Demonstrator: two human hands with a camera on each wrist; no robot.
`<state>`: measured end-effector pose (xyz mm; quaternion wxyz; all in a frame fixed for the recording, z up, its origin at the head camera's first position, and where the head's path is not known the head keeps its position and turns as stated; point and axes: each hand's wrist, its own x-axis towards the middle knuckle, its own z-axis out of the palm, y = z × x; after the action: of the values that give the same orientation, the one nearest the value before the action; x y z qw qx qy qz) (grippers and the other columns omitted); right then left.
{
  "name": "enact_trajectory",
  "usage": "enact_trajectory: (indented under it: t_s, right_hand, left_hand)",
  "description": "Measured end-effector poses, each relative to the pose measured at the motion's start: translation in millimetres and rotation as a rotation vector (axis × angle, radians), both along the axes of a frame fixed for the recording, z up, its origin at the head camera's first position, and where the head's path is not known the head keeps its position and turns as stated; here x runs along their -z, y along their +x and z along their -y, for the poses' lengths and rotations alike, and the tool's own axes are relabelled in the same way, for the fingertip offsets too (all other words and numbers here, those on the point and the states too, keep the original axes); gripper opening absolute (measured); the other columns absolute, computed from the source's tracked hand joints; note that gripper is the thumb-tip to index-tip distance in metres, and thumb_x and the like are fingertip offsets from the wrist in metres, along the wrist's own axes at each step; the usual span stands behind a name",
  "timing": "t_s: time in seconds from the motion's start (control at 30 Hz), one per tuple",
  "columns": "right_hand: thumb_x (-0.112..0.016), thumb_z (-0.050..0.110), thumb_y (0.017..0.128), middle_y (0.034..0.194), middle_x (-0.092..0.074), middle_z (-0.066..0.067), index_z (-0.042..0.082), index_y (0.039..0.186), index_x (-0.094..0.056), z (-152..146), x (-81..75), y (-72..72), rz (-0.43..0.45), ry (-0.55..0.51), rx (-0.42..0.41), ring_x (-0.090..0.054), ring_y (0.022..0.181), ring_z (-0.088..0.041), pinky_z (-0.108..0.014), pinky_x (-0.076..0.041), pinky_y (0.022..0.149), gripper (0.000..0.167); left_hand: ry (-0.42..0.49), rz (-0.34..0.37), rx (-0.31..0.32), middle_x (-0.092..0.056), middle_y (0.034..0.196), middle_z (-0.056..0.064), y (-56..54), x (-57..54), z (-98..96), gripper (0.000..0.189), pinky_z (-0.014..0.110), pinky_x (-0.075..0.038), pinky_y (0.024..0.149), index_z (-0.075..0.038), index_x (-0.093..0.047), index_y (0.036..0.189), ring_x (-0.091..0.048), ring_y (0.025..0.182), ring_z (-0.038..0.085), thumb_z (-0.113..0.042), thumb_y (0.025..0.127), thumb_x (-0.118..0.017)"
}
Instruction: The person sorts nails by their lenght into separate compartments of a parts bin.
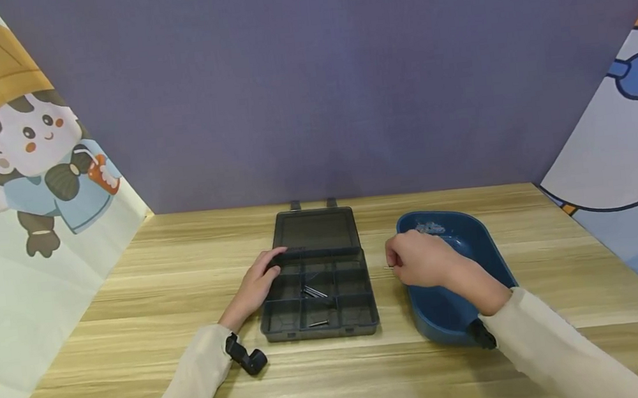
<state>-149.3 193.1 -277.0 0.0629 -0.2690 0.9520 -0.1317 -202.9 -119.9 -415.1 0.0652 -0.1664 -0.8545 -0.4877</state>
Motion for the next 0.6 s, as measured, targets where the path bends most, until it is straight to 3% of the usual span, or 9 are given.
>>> enact_trajectory:
  t_s: [0.17, 0.6]
  right_hand:
    - [-0.061, 0.000, 0.084, 0.065, -0.049, 0.005, 0.013, 0.080, -0.060, 15, 4.4, 4.1, -0.010, -0.026, -0.037, -0.040, 0.054, -0.006, -0.023, -0.035, 0.052, 0.013]
    - [-0.064, 0.003, 0.082, 0.065, -0.050, 0.007, 0.012, 0.080, -0.061, 55, 23.4, 9.6, -0.016, -0.026, -0.087, -0.041, 0.055, -0.005, -0.021, -0.035, 0.051, 0.010]
  left_hand:
    - [0.010, 0.010, 0.000, -0.052, 0.134, 0.015, 0.7, -2.0, 0.4, 0.043, 0.052, -0.033, 0.108, -0.007, -0.051, 0.135, -0.045, 0.130, 0.034, -0.007, 0.093, -0.047]
    - [0.012, 0.008, -0.005, -0.052, 0.134, 0.014, 0.4, -0.4, -0.5, 0.043, 0.051, -0.034, 0.107, -0.008, -0.051, 0.136, -0.045, 0.129, 0.033, -0.008, 0.093, -0.048]
